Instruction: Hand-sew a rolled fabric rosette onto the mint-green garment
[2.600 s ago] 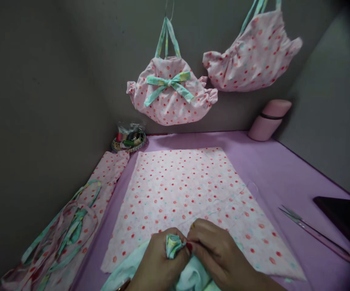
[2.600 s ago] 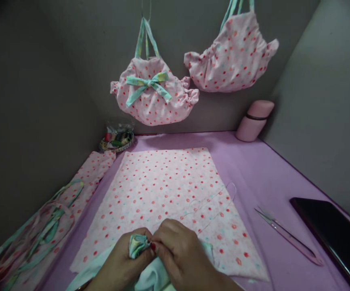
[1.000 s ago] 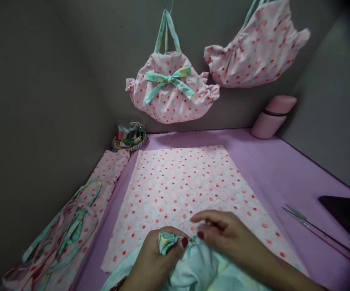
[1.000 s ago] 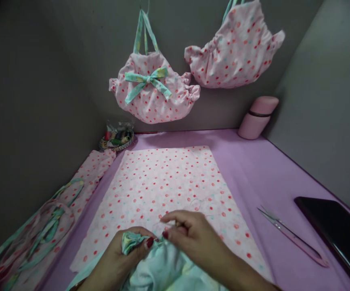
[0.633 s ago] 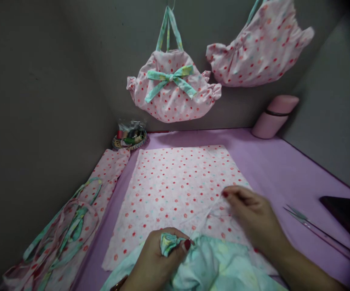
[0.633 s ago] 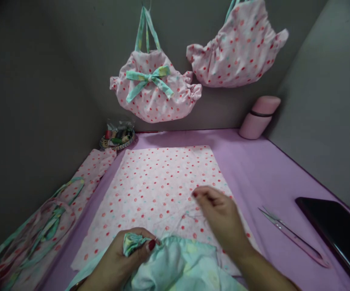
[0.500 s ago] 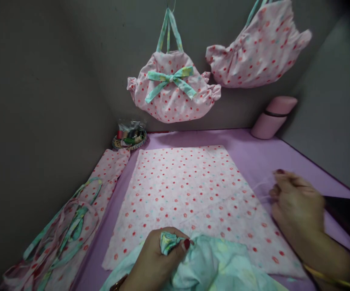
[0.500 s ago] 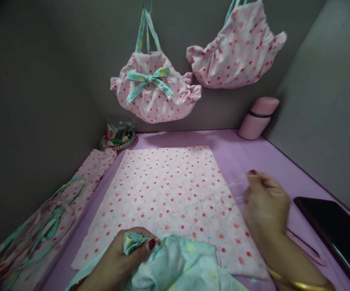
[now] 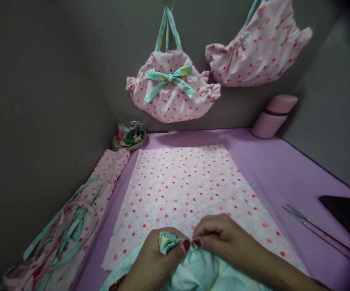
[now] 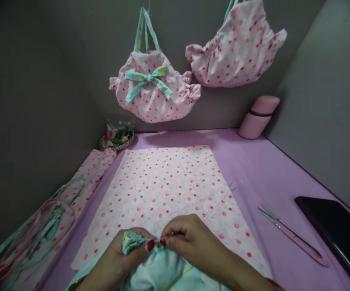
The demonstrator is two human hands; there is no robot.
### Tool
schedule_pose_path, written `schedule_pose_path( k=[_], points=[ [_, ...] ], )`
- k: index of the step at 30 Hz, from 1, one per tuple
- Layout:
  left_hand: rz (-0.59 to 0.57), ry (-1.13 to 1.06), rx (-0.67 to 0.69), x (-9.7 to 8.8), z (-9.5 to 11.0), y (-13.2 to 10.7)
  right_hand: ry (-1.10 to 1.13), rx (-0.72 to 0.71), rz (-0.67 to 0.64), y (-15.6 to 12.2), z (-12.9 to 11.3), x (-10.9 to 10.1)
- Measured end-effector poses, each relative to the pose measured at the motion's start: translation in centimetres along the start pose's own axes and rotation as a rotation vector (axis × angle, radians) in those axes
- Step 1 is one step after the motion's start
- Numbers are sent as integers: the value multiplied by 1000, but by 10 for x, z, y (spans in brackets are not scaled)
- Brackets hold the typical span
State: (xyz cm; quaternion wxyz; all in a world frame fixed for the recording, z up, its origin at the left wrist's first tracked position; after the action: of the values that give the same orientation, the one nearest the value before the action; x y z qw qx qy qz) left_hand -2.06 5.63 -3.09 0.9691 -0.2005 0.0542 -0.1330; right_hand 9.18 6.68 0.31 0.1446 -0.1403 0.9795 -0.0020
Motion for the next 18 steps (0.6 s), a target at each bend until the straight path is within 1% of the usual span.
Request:
schedule_pose_path(
  k=[1, 3, 4, 6, 8, 10, 12, 14, 16, 17, 18],
  points=[
    [3, 8, 2, 0, 1, 0, 0, -22, 23, 0, -2, -3],
    [13, 26, -6, -1, 0, 0, 33, -2, 114, 1, 3, -18],
    [14, 34, -8, -1, -1, 0, 53, 27, 187, 2, 8, -28],
    [15, 43, -11, -2, -2, 0, 73, 82, 381, 3, 22, -54],
    [16, 46, -9, -2, -3, 0, 73, 104, 555, 1, 35, -78],
    [25, 43, -7, -2, -4, -1, 60, 100, 645, 0, 43, -94],
    [35, 35, -14, -3, -5, -1, 34, 93, 673, -2, 45, -103],
    [43, 29, -15, -4, -6, 0, -4, 92, 671, -3, 42, -105],
    [45, 23, -14, -4, -6, 0, -94, 84, 654, -6, 34, -101],
    [43, 15, -13, -4, -6, 1, -142, 73, 631, -7, 29, -96],
    [41, 1, -12, -4, -6, 1, -180, 60, 580, -6, 24, -87]
  ],
)
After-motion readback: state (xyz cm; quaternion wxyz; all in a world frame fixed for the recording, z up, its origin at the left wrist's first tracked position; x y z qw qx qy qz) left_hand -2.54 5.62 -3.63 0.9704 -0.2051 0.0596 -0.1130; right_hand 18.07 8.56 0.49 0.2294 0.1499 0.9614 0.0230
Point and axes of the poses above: each hand's wrist, its own y-axis towards the middle knuckle, its own x-axis out of the palm, z = x × y, the point moved 9 cm from there along y, towards the middle knuckle, and after that the axes turned 10 degrees about z, right-handed, at the moved point
